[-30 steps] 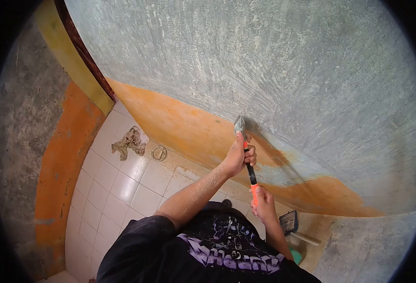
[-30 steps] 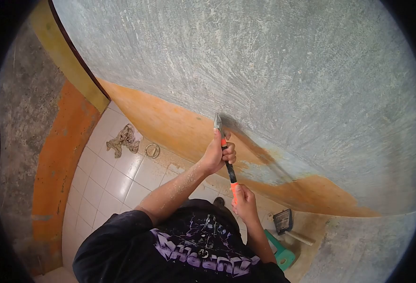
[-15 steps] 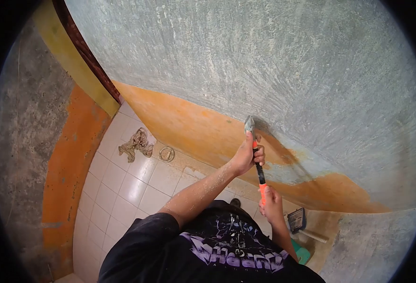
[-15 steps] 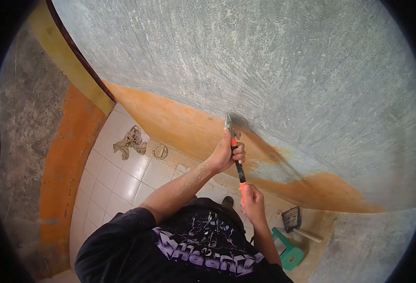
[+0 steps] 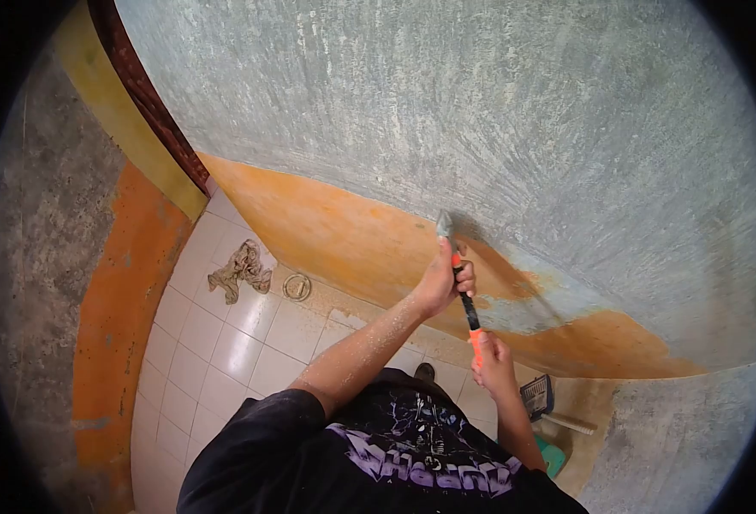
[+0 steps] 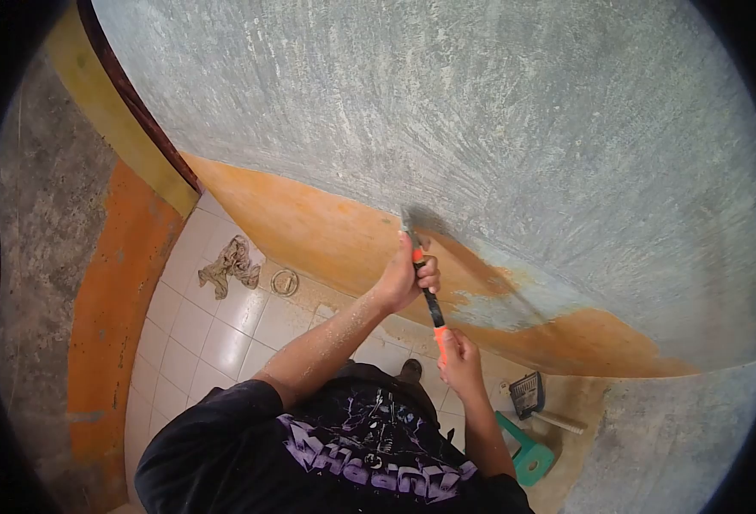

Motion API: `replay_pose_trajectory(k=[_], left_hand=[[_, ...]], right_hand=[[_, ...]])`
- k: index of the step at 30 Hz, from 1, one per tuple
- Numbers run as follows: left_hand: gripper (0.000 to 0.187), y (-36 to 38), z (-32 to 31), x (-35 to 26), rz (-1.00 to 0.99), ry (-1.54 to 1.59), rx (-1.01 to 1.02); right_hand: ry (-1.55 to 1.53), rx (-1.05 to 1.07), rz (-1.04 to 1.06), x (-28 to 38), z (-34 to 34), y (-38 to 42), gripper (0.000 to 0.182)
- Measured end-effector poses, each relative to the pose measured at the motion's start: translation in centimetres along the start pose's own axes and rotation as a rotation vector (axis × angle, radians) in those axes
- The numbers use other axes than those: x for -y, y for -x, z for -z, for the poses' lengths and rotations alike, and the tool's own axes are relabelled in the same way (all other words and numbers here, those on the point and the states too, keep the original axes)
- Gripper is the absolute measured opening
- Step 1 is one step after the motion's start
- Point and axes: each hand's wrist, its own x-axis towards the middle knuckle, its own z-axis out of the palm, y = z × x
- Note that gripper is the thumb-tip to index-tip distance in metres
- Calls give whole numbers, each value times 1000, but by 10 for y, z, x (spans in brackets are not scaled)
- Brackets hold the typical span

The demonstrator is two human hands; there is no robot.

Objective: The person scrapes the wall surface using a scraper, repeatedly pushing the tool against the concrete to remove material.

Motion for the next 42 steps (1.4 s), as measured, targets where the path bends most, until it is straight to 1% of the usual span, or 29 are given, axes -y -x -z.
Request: replay_pose_trajectory(k=[3, 6, 9, 12, 15, 18, 21, 24, 28, 31, 34, 37, 39, 42], left_hand=[[55, 3, 14, -11, -6, -15, 22], [54, 3, 12, -8, 20, -4, 28], [54, 4, 7, -13, 16, -1, 25], [54, 6, 21, -21, -6, -12, 19], [54, 9, 22, -27, -9, -36, 10], [55, 8, 20, -24, 1, -7, 0], [55, 9, 26, -33, 1, -5, -8], [56, 13, 34, -46, 1, -22, -33], [55, 13, 25, -37, 31, -24, -9], [55, 13, 31, -40, 30, -7, -9], [55, 17, 45, -51, 15, -36, -1], [55, 15, 43, -53, 0, -33, 3], [55, 20, 43, -51, -3, -21, 1], [54, 20, 45, -59, 1, -30, 11]], right_hand=[[-73, 0, 4, 0, -21, -3, 37], [-88, -16, -37, 4, -14, 4, 36], [-51, -7, -28, 8, -9, 2, 36], [-20, -14, -44, 12, -32, -6, 38], [-47, -30, 5, 3, -37, -7, 44], [-69, 2, -3, 11, -29, -3, 44], [-6, -22, -27, 18, -43, -5, 44], [-63, -7, 19, 10, -58, -14, 44], [-91, -41, -20, 5, -48, -5, 44], [-57, -39, -37, 14, -57, -4, 44], [-55, -35, 23, 4, -77, -14, 44], [-73, -74, 1, 7, -76, -10, 43], [-78, -49, -15, 16, -72, -5, 40], [-51, -46, 20, 15, -79, -10, 39]])
